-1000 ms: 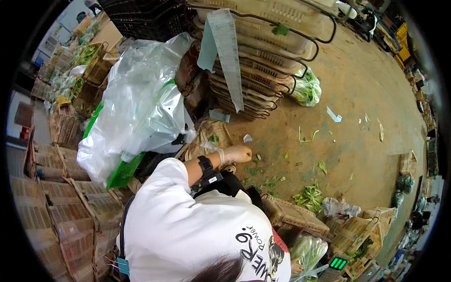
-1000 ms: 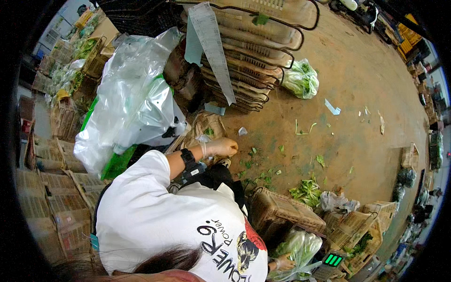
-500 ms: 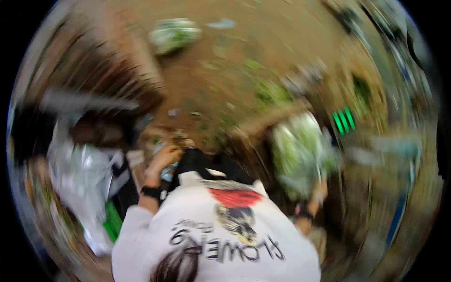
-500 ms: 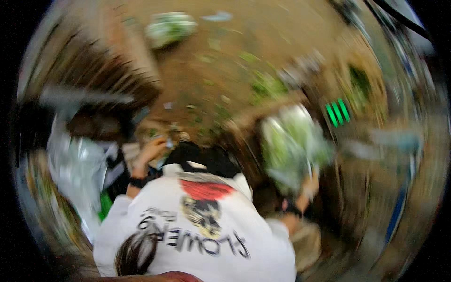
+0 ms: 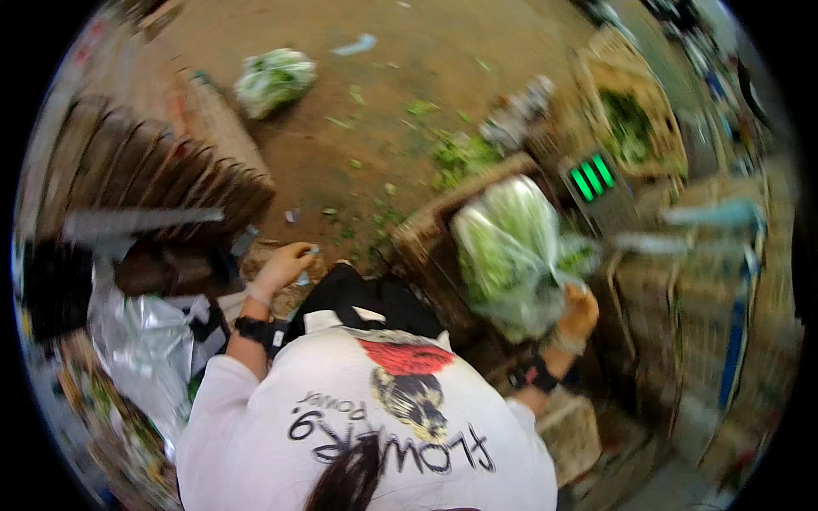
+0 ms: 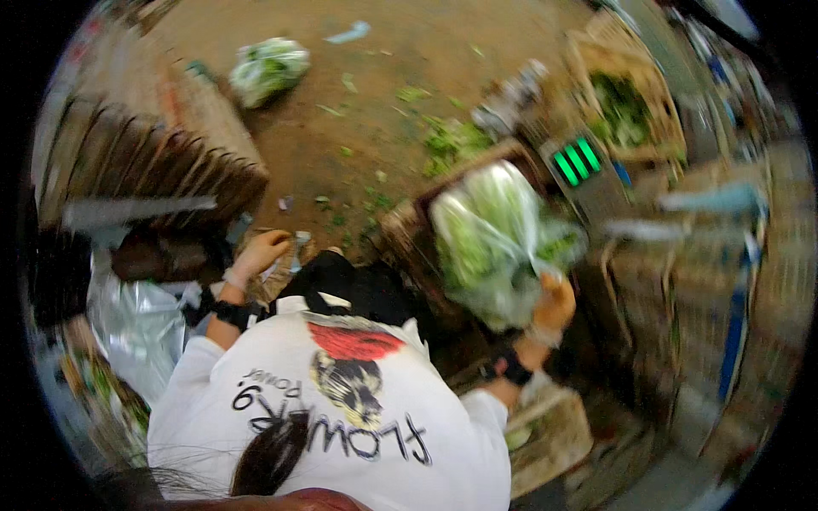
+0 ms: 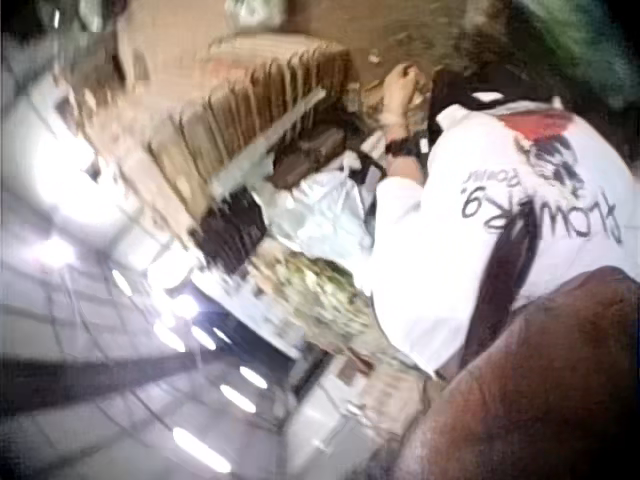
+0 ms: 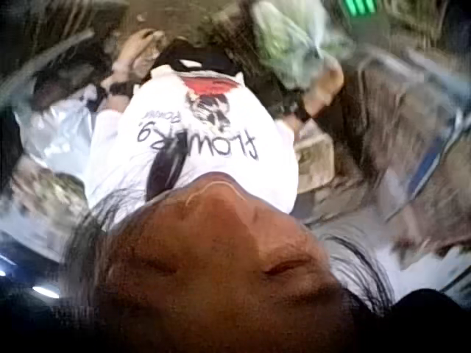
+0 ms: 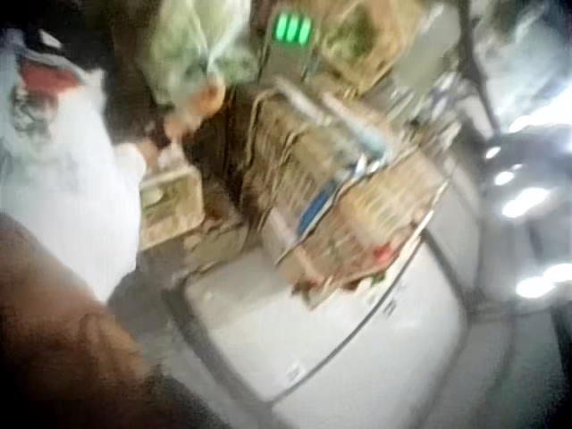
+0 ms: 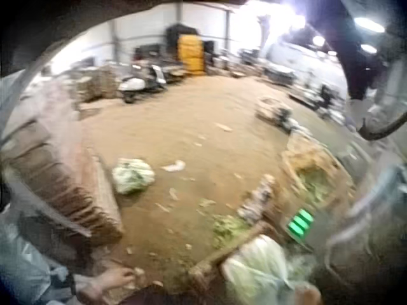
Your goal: The person packs produce into plastic bags, weighs the bags on a digital scale, and ties the bags closed before placing them on the floor.
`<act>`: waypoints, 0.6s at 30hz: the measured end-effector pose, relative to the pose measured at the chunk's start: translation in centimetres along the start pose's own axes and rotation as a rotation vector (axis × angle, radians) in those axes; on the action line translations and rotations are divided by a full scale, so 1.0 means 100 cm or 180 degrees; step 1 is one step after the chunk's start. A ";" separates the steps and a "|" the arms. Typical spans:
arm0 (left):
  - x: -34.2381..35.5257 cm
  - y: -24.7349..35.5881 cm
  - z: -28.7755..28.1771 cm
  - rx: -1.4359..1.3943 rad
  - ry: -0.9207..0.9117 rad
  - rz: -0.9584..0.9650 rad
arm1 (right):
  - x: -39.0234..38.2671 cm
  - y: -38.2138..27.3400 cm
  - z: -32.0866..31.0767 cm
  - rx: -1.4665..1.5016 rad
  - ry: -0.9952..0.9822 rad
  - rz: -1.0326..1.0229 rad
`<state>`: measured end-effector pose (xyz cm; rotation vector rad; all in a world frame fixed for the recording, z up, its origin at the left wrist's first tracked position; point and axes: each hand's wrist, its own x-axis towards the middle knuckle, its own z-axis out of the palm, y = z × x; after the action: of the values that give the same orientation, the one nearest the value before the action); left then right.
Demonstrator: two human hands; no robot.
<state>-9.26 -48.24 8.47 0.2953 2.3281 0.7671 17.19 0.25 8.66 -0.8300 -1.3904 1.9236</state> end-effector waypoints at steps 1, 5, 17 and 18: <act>0.004 -0.012 0.001 0.0172 0.0085 0.0079 | 0.002 -0.011 0.007 -0.0945 -0.0378 -0.0413; 0.002 -0.008 -0.007 0.0265 -0.0145 -0.0214 | 0.027 -0.062 0.030 0.1118 -0.0503 0.0127; 0.155 0.010 0.007 -0.2595 -0.0752 0.0070 | 0.028 -0.285 0.187 0.0061 -0.2471 -0.0471; 0.177 0.035 -0.002 -0.2424 -0.1097 0.0322 | 0.032 -0.298 0.210 0.0074 -0.2680 -0.0501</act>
<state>-22.79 -38.51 1.49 0.1805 1.5710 1.4509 2.39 -1.61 42.09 0.1606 -1.8070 2.2510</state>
